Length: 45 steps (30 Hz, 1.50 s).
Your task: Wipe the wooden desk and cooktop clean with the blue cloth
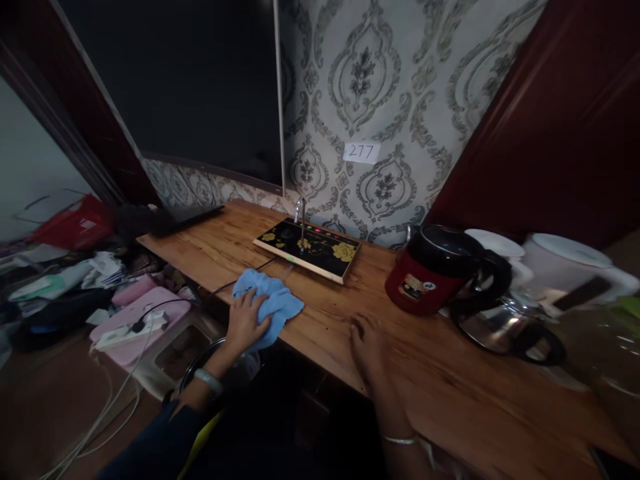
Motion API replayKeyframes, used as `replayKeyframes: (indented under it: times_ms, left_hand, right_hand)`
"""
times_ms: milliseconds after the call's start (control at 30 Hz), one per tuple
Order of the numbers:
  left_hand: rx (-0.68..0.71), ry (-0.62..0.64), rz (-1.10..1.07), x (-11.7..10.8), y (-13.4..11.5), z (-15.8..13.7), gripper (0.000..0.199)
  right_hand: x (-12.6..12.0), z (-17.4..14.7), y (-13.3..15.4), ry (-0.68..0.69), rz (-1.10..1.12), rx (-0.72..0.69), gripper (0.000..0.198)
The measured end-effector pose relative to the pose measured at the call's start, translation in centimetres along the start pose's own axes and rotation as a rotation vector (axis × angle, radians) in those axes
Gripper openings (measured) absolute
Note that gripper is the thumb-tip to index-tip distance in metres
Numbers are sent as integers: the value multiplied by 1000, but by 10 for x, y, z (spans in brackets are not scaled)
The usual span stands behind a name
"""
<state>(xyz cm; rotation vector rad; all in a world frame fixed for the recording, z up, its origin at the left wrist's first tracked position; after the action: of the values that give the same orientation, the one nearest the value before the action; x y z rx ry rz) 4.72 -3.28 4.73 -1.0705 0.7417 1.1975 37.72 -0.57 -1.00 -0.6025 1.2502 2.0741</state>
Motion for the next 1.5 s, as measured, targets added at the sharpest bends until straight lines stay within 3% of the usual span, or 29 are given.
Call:
replayKeyframes:
  times_ms: [133,267,433,533,667,733,833,933,1067,1267,1500]
  left_hand:
    - [28,1,-53,5,8,-7,43]
    - [-9,-30,-315,-1,27,-9,38]
    - [-342,-242,-656,-15,67,-4,35]
    - [-437,-335,-659,-33,79,22,38]
    - [-294,-468,-566,-62,68,91,38]
    - [-143,-423,-465,-64,50,130,35]
    - [-20,-202,-284,-43,21,175,37]
    - [-66,-4,-81,-11,3,193,46]
    - [-148,81,94,11,-6,196,50]
    - [-120,130,183,7,17,206,41]
    - [-276,136,270,-12,72,242,36]
  right_hand:
    - [-1,0,1,-18,1,8,36]
    - [-1,0,2,-19,-12,-13,36]
    - [0,0,-1,-38,-22,-12,36]
    - [1,0,-2,-30,-13,-5,38]
    - [4,-1,-6,-7,-5,36,38]
    - [4,-2,-8,-12,2,52,38]
    - [4,-3,-9,-32,10,53,37]
    - [5,-4,-10,-36,-1,40,36]
    - [7,-5,-15,-57,-31,31,35]
    - [10,-8,-24,-97,-85,-20,34]
    - [11,-9,-26,-35,-98,-50,32]
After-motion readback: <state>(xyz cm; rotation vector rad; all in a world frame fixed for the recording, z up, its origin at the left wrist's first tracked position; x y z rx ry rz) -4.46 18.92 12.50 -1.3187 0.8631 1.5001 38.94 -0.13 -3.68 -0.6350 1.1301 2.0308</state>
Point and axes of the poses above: each hand's wrist, its own z-axis towards the middle knuckle, its own x-axis out of the palm, y = z × x, the point moved 6 cm from there along z, towards the middle knuckle, and after that the axes turned 4 degrees about -x, right-handed, at the moved point
